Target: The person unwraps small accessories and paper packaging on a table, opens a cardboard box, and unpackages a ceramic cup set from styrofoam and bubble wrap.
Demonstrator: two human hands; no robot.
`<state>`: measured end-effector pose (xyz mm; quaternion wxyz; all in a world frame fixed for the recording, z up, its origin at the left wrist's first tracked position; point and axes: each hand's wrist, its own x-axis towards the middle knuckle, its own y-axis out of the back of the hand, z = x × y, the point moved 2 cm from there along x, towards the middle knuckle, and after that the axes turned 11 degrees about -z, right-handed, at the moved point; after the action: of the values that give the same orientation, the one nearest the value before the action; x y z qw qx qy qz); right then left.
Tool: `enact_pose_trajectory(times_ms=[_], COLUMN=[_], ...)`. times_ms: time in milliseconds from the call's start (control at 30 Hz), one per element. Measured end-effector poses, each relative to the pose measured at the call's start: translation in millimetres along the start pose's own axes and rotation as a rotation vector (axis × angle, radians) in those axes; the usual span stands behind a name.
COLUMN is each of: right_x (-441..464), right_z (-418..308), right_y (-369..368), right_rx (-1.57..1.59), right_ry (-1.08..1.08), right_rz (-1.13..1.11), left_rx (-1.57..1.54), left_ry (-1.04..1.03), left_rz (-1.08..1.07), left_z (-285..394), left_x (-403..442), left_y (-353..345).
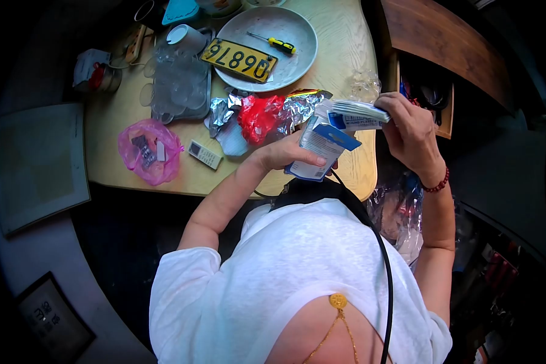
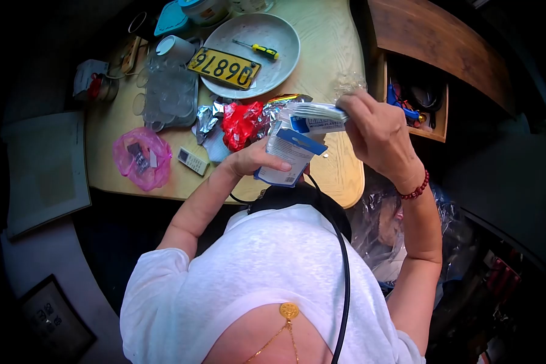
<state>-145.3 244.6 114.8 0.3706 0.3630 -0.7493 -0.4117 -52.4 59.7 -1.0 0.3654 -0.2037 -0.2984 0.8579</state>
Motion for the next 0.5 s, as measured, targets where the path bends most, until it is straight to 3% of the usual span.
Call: enact_pose_trajectory(times_ms=[133,200,267,367,433,500], right_x=[-11,-14,-22,-34,-32,-34], right_z=[-3,-11,-15,-22,-24,-11], right_y=[1,0,-12,-25,-13,-6], right_rx=[-0.261,-0.265,-0.272,-0.116,-0.026,0.418], right_ry=[0.074,0.093,0.150,0.141,0.108,-0.054], right_rz=[0.260,0.212,0.120,0.028,-0.017,-0.131], left_rx=[0.126,0.295,0.232,0.158,0.326,0.331], left_ry=[-0.049,0.004,-0.005,0.001,-0.031,0.056], left_rz=[0.032,0.065,0.093,0.154,0.125,0.080], left_z=[1,0,2,0,0,-6], left_x=[6,7,8,9,10,10], left_y=[3,7,4,7,8,9])
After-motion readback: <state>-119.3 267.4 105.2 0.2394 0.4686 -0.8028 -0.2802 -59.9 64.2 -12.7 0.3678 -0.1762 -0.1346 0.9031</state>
